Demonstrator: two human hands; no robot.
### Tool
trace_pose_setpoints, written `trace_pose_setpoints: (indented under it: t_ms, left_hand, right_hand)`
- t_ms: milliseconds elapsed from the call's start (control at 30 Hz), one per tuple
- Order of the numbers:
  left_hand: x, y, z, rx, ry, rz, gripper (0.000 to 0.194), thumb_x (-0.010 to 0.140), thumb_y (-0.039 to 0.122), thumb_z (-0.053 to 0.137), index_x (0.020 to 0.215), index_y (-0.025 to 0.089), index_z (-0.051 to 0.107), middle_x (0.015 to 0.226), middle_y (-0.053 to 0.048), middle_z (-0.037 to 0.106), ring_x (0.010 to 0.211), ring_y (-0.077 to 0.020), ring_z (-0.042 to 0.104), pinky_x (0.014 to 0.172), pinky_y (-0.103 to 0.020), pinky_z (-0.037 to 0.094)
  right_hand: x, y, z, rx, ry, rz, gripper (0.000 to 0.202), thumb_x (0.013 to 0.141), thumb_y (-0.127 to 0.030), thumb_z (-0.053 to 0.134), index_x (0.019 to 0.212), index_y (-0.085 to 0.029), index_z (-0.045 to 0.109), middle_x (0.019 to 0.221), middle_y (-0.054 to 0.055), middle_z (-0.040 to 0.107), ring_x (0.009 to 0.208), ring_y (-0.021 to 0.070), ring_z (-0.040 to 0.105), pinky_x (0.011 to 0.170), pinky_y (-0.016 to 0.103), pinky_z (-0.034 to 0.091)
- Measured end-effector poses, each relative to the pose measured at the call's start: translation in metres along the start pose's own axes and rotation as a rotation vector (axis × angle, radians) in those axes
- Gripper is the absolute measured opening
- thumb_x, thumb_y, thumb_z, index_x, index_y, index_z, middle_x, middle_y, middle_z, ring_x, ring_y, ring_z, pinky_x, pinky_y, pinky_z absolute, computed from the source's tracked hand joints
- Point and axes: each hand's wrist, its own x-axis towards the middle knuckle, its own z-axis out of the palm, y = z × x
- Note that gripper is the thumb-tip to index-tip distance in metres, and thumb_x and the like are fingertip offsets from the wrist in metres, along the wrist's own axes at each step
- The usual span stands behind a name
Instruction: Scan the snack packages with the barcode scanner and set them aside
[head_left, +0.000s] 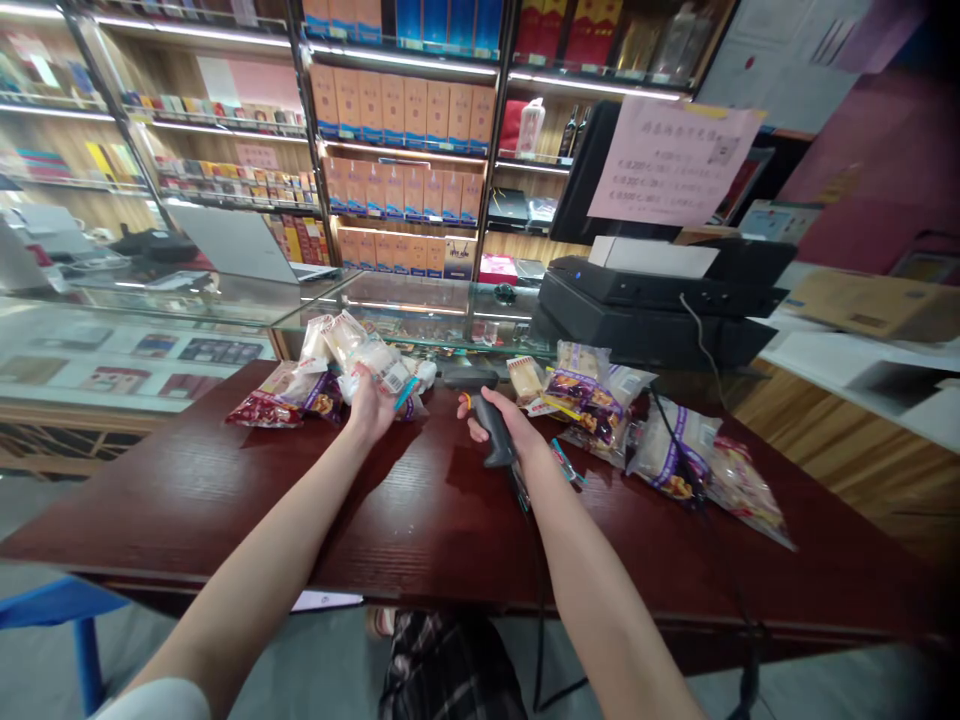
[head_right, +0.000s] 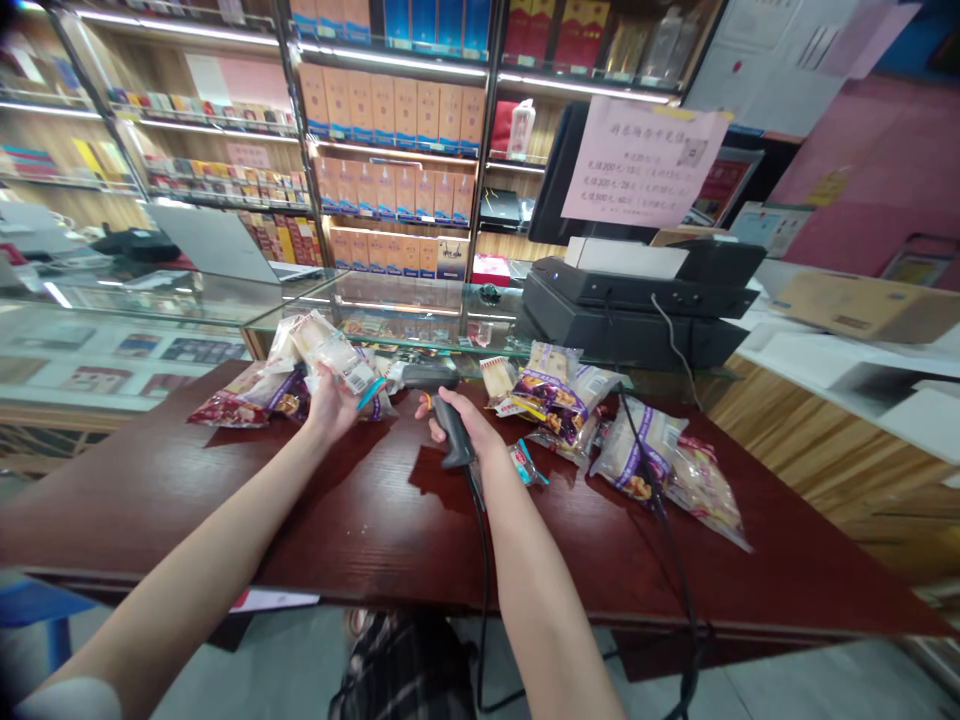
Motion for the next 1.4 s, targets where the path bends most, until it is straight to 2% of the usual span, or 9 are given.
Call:
trace_pose_setpoints:
  t_ms: [133, 333, 533, 767, 933, 1000, 1067, 1167, 1400]
  left_hand:
    - [0.002, -0.001, -0.002, 0.021, 0.011, 0.013, 0.057, 0.097, 0.057, 0.028, 0.125, 0.018, 0.058, 0.111, -0.011, 0.069, 0.11, -0.0227, 0.065, 0.097, -0.044, 0.053]
    - [0.004, -0.001, -0.008, 0.092, 0.098, -0.117, 0.053, 0.095, 0.06, 0.035, 0.12, 0.02, 0.059, 0.109, -0.01, 0.071, 0.11, -0.025, 0.065, 0.09, -0.044, 0.056]
    - [-0.003, 0.0, 0.002, 0.14, -0.024, 0.055, 0.057, 0.094, 0.061, 0.037, 0.128, 0.019, 0.054, 0.116, -0.012, 0.068, 0.113, -0.0247, 0.063, 0.095, -0.043, 0.053]
    - [-0.016, 0.013, 0.008, 0.225, -0.191, 0.162, 0.052, 0.085, 0.045, 0.048, 0.129, 0.017, 0.052, 0.122, -0.015, 0.064, 0.118, -0.0295, 0.059, 0.099, -0.051, 0.047]
    - [-0.008, 0.032, -0.007, 0.753, 0.144, 0.719, 0.047, 0.084, 0.036, 0.06, 0.126, 0.021, 0.047, 0.133, -0.012, 0.052, 0.129, -0.0252, 0.047, 0.109, -0.04, 0.036]
    - [-0.001, 0.042, -0.018, 1.046, 0.281, 0.832, 0.043, 0.084, 0.033, 0.06, 0.123, 0.019, 0.052, 0.142, -0.015, 0.041, 0.138, -0.0289, 0.034, 0.113, -0.043, 0.029]
    - [0.004, 0.049, -0.029, 1.316, 0.385, 0.856, 0.038, 0.083, 0.03, 0.06, 0.118, 0.015, 0.059, 0.148, -0.019, 0.032, 0.142, -0.0348, 0.025, 0.116, -0.049, 0.021]
    - [0.009, 0.048, -0.038, 1.567, 0.449, 0.777, 0.042, 0.083, 0.03, 0.058, 0.121, 0.013, 0.062, 0.143, -0.023, 0.037, 0.137, -0.0421, 0.028, 0.111, -0.06, 0.022]
    - [0.008, 0.028, -0.039, 1.81, 0.364, 0.789, 0.06, 0.088, 0.039, 0.048, 0.139, 0.008, 0.047, 0.132, -0.028, 0.049, 0.123, -0.0465, 0.041, 0.098, -0.061, 0.032]
  right_hand:
    - [0.003, 0.006, 0.001, -0.043, -0.062, 0.015, 0.035, 0.091, -0.047, 0.047, 0.089, -0.015, 0.061, 0.084, 0.006, 0.071, 0.04, 0.0066, 0.043, 0.045, 0.024, 0.037]
    - [0.007, 0.01, -0.002, -0.045, -0.072, -0.005, 0.034, 0.092, -0.048, 0.049, 0.089, -0.016, 0.06, 0.078, 0.003, 0.067, 0.038, 0.0058, 0.041, 0.043, 0.024, 0.038]
    - [0.006, 0.007, -0.001, -0.026, -0.017, -0.013, 0.032, 0.09, -0.047, 0.05, 0.093, -0.016, 0.061, 0.077, 0.003, 0.068, 0.038, 0.0062, 0.04, 0.044, 0.024, 0.038]
    - [-0.001, 0.0, -0.003, -0.022, 0.04, -0.036, 0.034, 0.09, -0.046, 0.048, 0.092, -0.016, 0.063, 0.09, 0.009, 0.073, 0.041, 0.007, 0.042, 0.047, 0.025, 0.038]
    - [-0.001, -0.002, -0.005, -0.017, 0.105, -0.051, 0.034, 0.09, -0.047, 0.047, 0.092, -0.017, 0.063, 0.088, 0.007, 0.073, 0.039, 0.0067, 0.039, 0.045, 0.026, 0.037]
    - [0.0, -0.001, -0.006, -0.008, 0.137, -0.034, 0.033, 0.089, -0.047, 0.048, 0.09, -0.018, 0.063, 0.085, 0.007, 0.073, 0.039, 0.007, 0.039, 0.045, 0.026, 0.036]
    - [0.001, 0.001, -0.007, 0.003, 0.157, -0.029, 0.032, 0.088, -0.047, 0.049, 0.089, -0.018, 0.062, 0.084, 0.006, 0.073, 0.039, 0.0075, 0.04, 0.045, 0.026, 0.036]
    - [0.002, 0.004, -0.009, 0.006, 0.159, -0.038, 0.032, 0.087, -0.047, 0.051, 0.09, -0.018, 0.062, 0.084, 0.006, 0.072, 0.04, 0.0082, 0.041, 0.045, 0.026, 0.037]
    - [0.003, 0.007, -0.01, -0.026, 0.172, -0.052, 0.034, 0.085, -0.05, 0.054, 0.092, -0.019, 0.062, 0.082, 0.005, 0.072, 0.04, 0.008, 0.041, 0.046, 0.026, 0.038]
